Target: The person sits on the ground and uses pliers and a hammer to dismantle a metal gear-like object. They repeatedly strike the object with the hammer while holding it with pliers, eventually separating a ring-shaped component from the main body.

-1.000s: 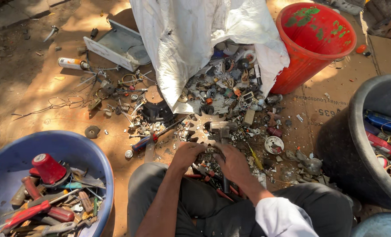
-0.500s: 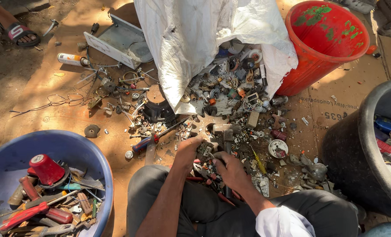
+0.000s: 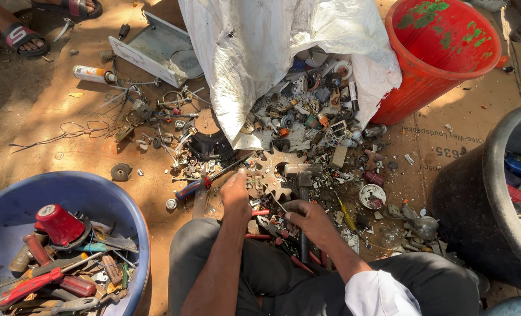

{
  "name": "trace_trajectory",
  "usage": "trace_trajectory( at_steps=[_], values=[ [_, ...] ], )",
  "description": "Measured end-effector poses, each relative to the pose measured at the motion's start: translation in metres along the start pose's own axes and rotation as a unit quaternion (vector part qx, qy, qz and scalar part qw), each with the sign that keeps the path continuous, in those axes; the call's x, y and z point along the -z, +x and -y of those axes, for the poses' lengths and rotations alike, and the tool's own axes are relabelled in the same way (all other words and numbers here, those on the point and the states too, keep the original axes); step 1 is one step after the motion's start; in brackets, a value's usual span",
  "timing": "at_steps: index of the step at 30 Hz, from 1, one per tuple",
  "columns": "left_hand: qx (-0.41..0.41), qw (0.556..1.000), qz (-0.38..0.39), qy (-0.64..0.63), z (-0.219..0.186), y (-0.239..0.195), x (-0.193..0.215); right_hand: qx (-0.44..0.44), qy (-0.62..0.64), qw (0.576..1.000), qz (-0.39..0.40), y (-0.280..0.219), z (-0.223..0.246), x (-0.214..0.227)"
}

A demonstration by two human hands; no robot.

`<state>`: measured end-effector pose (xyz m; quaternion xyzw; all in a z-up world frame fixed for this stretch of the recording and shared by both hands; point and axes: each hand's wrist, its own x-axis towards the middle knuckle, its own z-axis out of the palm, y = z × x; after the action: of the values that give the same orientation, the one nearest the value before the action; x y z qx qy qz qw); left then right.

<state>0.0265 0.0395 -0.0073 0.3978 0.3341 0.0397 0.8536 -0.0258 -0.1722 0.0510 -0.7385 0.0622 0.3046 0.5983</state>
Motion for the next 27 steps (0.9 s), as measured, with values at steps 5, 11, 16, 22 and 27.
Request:
trace_trajectory(
  at_steps=[5,11,16,22,27],
  values=[
    [-0.116,0.985,-0.102,0.070,0.006,0.023,0.020,-0.004,0.045,0.996,0.074,0.007,-0.011,0.007],
    [-0.139,0.789,0.062,0.595,-0.009,-0.029,0.000,-0.032,0.248,0.968,0.036,0.008,-0.012,0.011],
    [-0.160,0.750,0.324,0.554,-0.008,-0.085,-0.012,-0.001,0.315,0.949,-0.021,0.011,-0.008,0.012],
    [-0.173,0.765,0.160,0.599,-0.016,-0.063,-0.021,0.041,0.238,0.962,-0.128,0.025,-0.025,0.022],
    [0.012,0.887,0.029,0.461,-0.013,-0.043,-0.026,0.007,-0.017,0.970,-0.244,0.026,-0.045,0.015]
  ],
)
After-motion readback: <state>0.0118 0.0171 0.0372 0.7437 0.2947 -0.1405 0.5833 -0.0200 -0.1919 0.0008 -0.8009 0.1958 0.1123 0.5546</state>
